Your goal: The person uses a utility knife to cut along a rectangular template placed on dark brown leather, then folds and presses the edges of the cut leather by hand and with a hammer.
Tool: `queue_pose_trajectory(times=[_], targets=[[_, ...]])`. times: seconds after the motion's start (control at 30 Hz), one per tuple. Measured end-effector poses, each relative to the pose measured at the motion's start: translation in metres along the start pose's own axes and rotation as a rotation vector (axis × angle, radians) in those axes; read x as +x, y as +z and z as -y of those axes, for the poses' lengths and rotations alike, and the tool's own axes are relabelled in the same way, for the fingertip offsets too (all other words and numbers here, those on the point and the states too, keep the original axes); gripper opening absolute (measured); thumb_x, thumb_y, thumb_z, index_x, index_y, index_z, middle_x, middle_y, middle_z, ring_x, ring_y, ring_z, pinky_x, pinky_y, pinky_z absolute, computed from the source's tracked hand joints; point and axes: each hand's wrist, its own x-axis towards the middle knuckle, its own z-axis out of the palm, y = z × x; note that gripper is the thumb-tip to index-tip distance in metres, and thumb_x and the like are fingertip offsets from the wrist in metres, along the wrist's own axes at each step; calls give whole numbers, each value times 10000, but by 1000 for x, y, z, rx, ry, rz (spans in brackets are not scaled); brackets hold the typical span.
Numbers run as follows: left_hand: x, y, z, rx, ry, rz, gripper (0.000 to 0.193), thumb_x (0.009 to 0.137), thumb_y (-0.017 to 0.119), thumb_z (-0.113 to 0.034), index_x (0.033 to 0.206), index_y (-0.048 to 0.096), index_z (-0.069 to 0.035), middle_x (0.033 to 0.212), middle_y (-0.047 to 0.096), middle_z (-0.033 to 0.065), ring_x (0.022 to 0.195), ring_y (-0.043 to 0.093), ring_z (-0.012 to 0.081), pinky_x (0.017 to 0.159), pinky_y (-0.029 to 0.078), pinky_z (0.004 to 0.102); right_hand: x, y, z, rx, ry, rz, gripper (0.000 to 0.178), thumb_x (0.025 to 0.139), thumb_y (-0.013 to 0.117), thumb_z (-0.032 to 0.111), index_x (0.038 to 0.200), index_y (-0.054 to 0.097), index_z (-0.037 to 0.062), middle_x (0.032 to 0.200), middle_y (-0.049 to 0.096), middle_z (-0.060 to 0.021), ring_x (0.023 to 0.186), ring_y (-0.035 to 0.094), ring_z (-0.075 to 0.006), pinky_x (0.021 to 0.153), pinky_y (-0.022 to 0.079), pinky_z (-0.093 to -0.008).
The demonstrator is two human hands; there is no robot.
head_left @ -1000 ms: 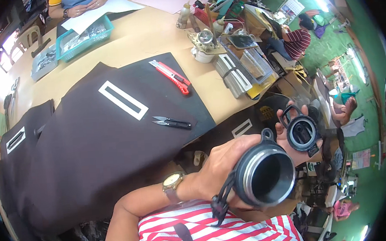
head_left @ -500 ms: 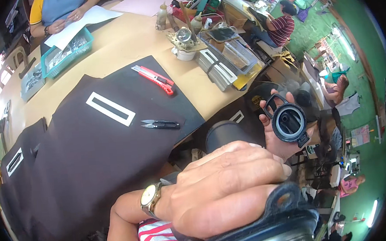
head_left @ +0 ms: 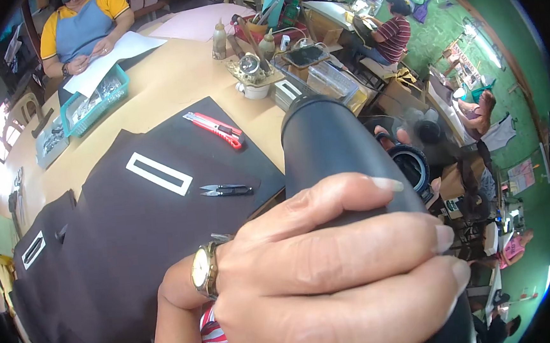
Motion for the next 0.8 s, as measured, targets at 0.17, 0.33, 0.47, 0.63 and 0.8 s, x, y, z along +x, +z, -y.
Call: queue_pose_trajectory(times=[0.17, 0.33, 0.47, 0.63, 0.8], targets=[[4, 5, 5, 29, 33, 59, 248, 964, 392, -280, 1157, 423, -127, 1007, 611, 199, 872, 629, 368, 839, 472, 516, 0, 1, -2, -36, -24, -15, 1016, 714, 649, 608, 1390, 308, -69, 1344, 378, -313, 1147, 471, -503, 859, 528, -519], [6, 10, 4, 61, 50, 84, 258, 951, 410, -271, 1157, 429, -118, 1015, 609, 200, 881, 627, 367, 840, 473, 509, 3, -4, -5, -26, -16, 35, 1015, 710, 654, 608, 1380, 321, -78, 1334, 397, -322, 1131, 485, -522, 849, 527, -532], [7, 11, 4, 82, 60, 89, 266, 941, 425, -265, 1157, 434, -110, 1022, 607, 201, 888, 626, 365, 841, 474, 504, 2, -2, -7, -19, 3, 6, 998, 716, 658, 586, 1375, 325, -85, 1341, 388, -328, 1144, 473, -528, 851, 527, -529], [9, 12, 4, 99, 76, 97, 277, 928, 443, -256, 1158, 439, -100, 1029, 605, 203, 897, 624, 364, 842, 474, 497, 1, 0, -8, -14, -7, 27, 987, 722, 655, 573, 1378, 323, -86, 1340, 391, -321, 1145, 473, -526, 854, 531, -512], [12, 12, 5, 117, 85, 108, 289, 915, 461, -248, 1158, 445, -91, 1037, 603, 204, 906, 622, 362, 843, 475, 490, 0, 5, -10, -19, -10, 12, 977, 729, 644, 576, 1375, 328, -85, 1338, 394, -318, 1130, 494, -514, 845, 539, -501]])
